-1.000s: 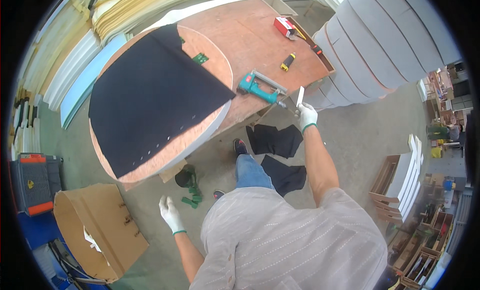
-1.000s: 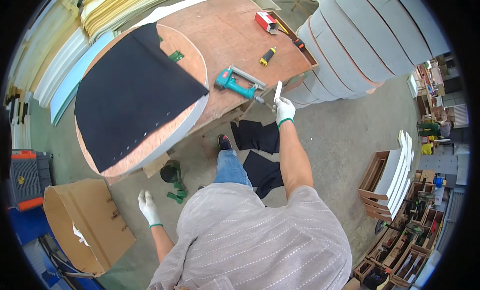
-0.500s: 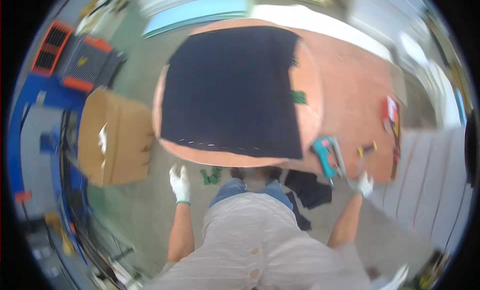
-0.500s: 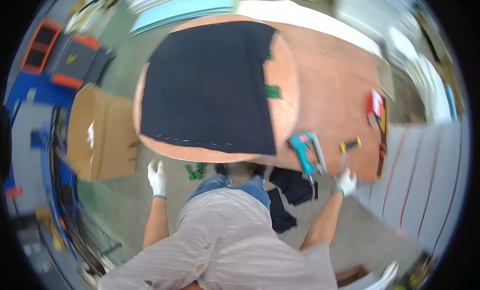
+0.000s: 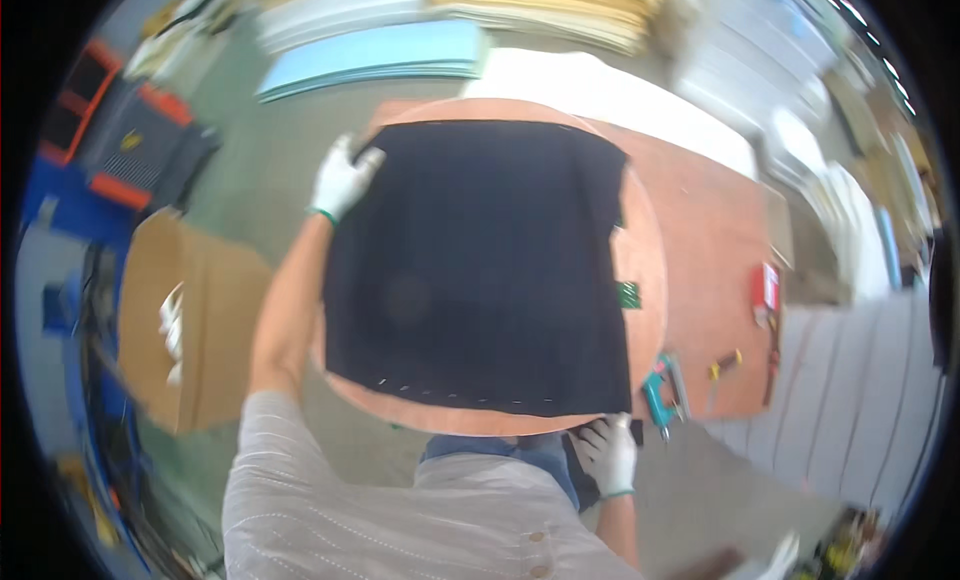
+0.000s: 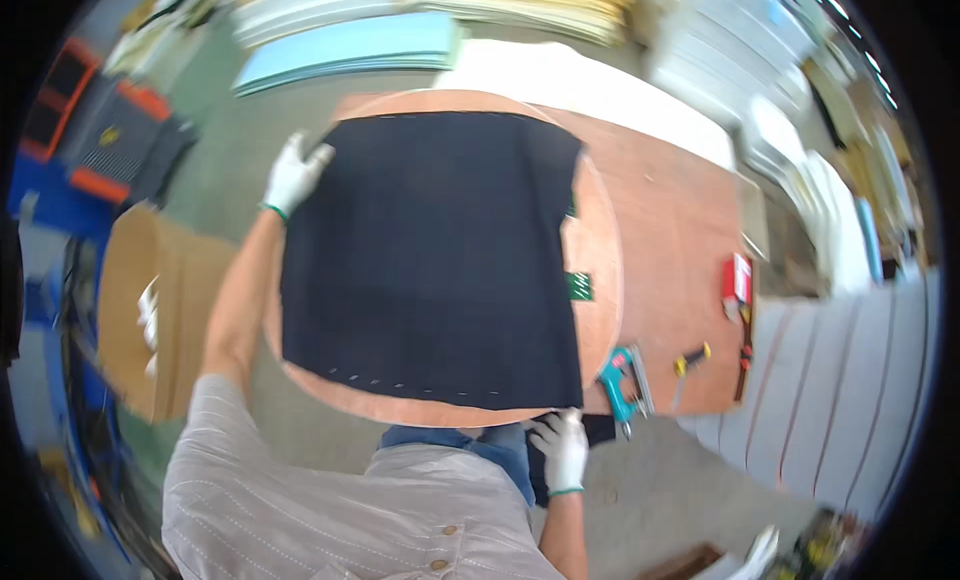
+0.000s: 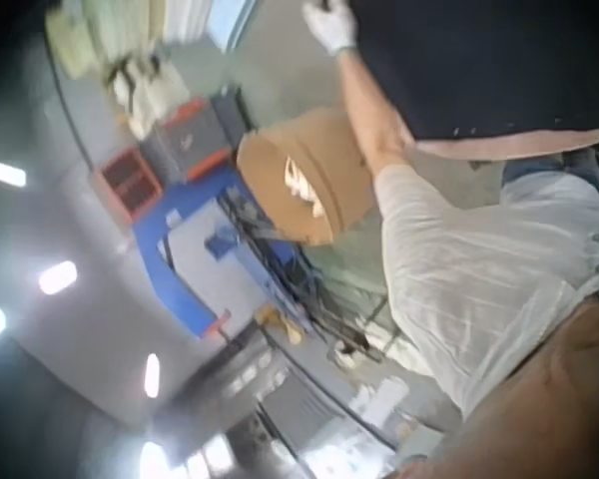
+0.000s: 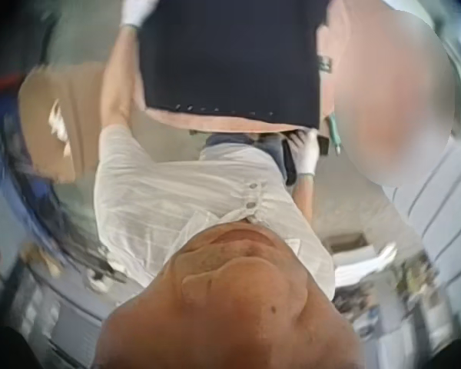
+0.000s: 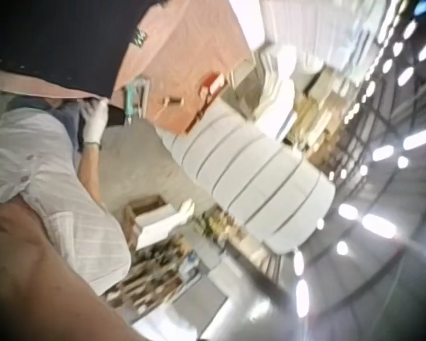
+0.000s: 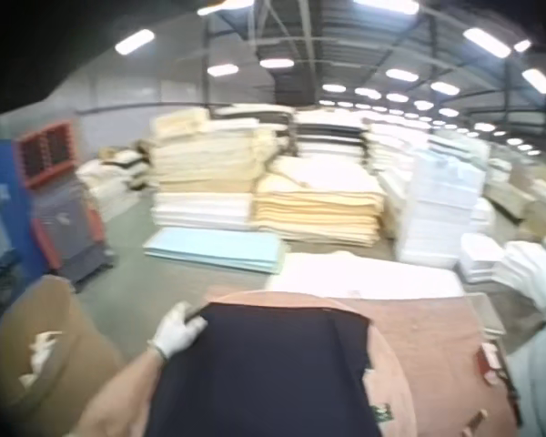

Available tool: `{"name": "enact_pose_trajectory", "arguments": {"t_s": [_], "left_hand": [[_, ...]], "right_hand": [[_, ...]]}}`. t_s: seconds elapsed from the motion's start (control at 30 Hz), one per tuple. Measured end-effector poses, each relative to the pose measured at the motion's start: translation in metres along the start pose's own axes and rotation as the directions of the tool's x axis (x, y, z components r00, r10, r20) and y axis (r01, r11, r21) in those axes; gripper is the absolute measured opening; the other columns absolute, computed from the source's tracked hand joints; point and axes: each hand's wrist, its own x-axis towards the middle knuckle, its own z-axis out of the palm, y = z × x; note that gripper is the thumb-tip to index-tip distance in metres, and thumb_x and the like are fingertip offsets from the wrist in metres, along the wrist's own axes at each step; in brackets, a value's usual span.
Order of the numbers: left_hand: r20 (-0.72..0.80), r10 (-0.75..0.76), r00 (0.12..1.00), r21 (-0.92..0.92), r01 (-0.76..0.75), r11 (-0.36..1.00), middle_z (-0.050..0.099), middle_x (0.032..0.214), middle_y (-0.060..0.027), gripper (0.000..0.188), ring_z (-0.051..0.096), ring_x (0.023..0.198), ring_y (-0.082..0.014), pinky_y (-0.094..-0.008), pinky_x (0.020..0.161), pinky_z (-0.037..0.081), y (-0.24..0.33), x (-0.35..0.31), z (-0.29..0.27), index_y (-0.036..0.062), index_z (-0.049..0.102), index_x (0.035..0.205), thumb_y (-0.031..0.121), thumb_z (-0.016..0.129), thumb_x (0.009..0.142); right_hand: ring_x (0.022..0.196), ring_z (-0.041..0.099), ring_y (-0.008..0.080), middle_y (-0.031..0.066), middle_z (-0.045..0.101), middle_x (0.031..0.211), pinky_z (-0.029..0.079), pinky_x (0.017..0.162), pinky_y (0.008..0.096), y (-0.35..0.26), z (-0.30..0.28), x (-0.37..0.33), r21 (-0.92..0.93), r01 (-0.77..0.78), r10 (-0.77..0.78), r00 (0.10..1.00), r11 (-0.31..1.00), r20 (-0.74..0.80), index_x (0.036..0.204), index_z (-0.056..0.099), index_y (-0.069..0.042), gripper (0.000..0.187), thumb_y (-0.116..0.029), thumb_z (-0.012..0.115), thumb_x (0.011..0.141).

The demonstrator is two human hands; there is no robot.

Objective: Upholstering a wooden furniture component by stapling black fabric onto it using a pneumatic staple gun.

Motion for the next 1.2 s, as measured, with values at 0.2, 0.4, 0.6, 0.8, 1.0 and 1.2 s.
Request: {"name": "enact_pose_trajectory", "arguments": {"t_s": [0.2, 0.4, 0.6, 0.8, 1.0, 1.2], "left_hand": [[0.326, 0.132, 0.936, -0.054, -0.121, 0.991, 0.051, 0.155, -0.0294, 0.088, 0.048, 0.148, -0.0373, -0.0409, 0.123, 0.035, -0.03, 0.16, 0.065, -0.008, 0.05, 0.151, 0.062, 0.059, 0.098], [0.483, 0.065, 0.873, -0.009, -0.069, 0.998, 0.066, 0.136, -0.0272, 0.083, 0.062, 0.132, -0.0365, -0.0413, 0.111, 0.043, 0.009, 0.162, 0.073, -0.0081, 0.064, 0.133, 0.066, 0.059, 0.096], [0.435, -0.081, 0.897, -0.083, 0.129, 0.988, 0.072, 0.123, -0.0239, 0.079, 0.065, 0.119, -0.0262, -0.0379, 0.105, 0.046, -0.05, 0.093, 0.054, -0.0115, 0.07, 0.119, 0.064, 0.062, 0.096], [0.218, -0.388, 0.896, -0.138, 0.422, 0.896, 0.072, 0.124, -0.025, 0.081, 0.067, 0.115, -0.0279, -0.0375, 0.103, 0.048, -0.105, -0.05, 0.014, -0.0145, 0.069, 0.124, 0.062, 0.063, 0.097], [0.171, -0.649, 0.742, -0.478, 0.638, 0.604, 0.072, 0.126, -0.0208, 0.082, 0.067, 0.113, -0.0239, -0.0355, 0.101, 0.05, -0.063, -0.262, 0.024, -0.0155, 0.066, 0.13, 0.06, 0.065, 0.099], [-0.087, -0.734, 0.673, -0.036, 0.735, 0.678, 0.055, 0.15, -0.0292, 0.086, 0.056, 0.136, -0.0415, -0.0457, 0.116, 0.043, 0.001, -0.37, 0.044, -0.0057, 0.051, 0.149, 0.054, 0.075, 0.091]], "right_hand": [[0.115, 0.068, 0.0291, 0.0153, 0.065, 0.126, 0.057, 0.092, 0.041, 0.007, 0.083, -0.007, -0.114, 0.111, -0.132, 0.971, 0.987, -0.198, 0.134, 0.054, 0.004, 0.066, -0.056, 0.056, 0.106], [0.087, 0.058, 0.0121, 0.0073, 0.067, 0.096, 0.049, 0.076, 0.0311, 0.017, 0.094, 0.006, -0.361, 0.13, -0.275, 0.881, 0.923, -0.385, 0.096, 0.064, 0.003, 0.056, -0.053, 0.069, 0.101], [0.073, 0.057, 0.0193, 0.0155, 0.06, 0.07, 0.048, 0.068, 0.0431, -0.018, 0.047, 0.062, -0.69, 0.234, -0.541, 0.798, 0.685, -0.267, 0.073, 0.057, 0.004, 0.073, -0.065, 0.069, 0.095], [0.117, 0.067, 0.0485, 0.0377, 0.07, 0.115, 0.051, 0.102, 0.0502, -0.173, 0.045, 0.2, -0.969, 0.198, -0.587, 0.806, 0.15, 0.074, 0.114, 0.072, 0.012, 0.104, -0.087, 0.05, 0.089], [0.117, 0.068, 0.0426, 0.0314, 0.074, 0.106, 0.049, 0.101, 0.0463, -0.315, 0.149, 0.351, -0.821, 0.503, -0.522, 0.641, -0.269, 0.564, 0.112, 0.076, 0.008, 0.109, -0.093, 0.042, 0.087], [0.136, 0.06, 0.0356, 0.0239, 0.065, 0.141, 0.045, 0.113, 0.0406, -0.26, 0.156, 0.358, -0.674, 0.669, -0.654, 0.362, -0.314, 0.664, 0.147, 0.058, 0.0, 0.092, -0.074, 0.059, 0.093]]}}
